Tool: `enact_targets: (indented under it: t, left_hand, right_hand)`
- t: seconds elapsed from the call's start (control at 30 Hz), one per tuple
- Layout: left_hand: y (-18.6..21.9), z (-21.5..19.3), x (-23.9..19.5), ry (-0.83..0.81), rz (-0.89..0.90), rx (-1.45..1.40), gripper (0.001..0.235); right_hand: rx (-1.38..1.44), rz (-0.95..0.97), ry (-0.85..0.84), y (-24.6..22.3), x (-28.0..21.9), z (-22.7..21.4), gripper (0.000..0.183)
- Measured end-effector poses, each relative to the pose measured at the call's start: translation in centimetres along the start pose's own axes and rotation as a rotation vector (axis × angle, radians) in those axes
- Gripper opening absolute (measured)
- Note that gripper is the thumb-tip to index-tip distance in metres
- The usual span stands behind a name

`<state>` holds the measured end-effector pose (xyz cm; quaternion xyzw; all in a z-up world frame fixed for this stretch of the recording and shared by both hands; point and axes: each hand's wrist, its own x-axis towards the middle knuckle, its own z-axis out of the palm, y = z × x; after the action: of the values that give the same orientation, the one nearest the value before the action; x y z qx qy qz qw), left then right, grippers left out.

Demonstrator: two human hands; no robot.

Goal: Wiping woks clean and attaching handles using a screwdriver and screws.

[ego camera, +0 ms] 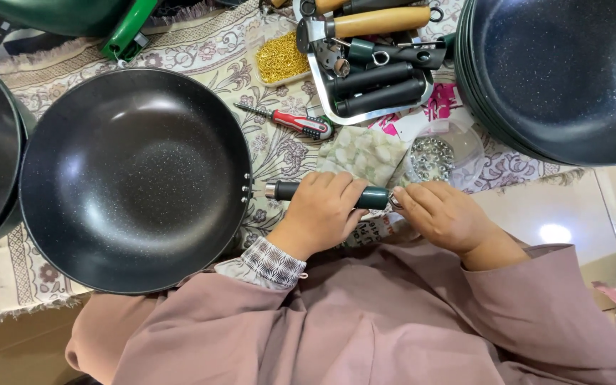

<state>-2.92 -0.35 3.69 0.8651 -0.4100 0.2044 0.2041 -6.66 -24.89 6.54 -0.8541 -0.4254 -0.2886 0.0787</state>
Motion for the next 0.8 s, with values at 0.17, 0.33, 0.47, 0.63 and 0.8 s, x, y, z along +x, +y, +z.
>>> enact_targets:
  t: [0.17,0.33,0.47,0.63,0.8]
  left_hand:
    - [0.2,-0.5,0.1,-0.019,-0.004,-0.008,0.046]
    - [0.1,-0.2,-0.2,-0.037,-0.001,0.0,0.047]
    - [0.1,0.1,-0.4,-0.04,0.0,0.014,0.047]
    - [0.1,0.2,-0.5,-0.052,-0.002,0.037,0.048]
    - [0.1,0.6,-0.6,-0.052,-0.004,0.032,0.047]
  right_hand:
    - [0.307,0.293,-0.08,-0.2,-3.6,2.8,0.023]
    - [0.814,0.773,-0.172,-0.5,-4.0,3.3,0.021]
    - [0.947,0.951,-0.194,-1.0,-3.5,2.7,0.023]
    - [0.864,0.901,-0.168,-1.2,-3.5,3.4,0.027]
    - [0.839,0.981,-0.136,-1.8,-3.0,3.9,0.037]
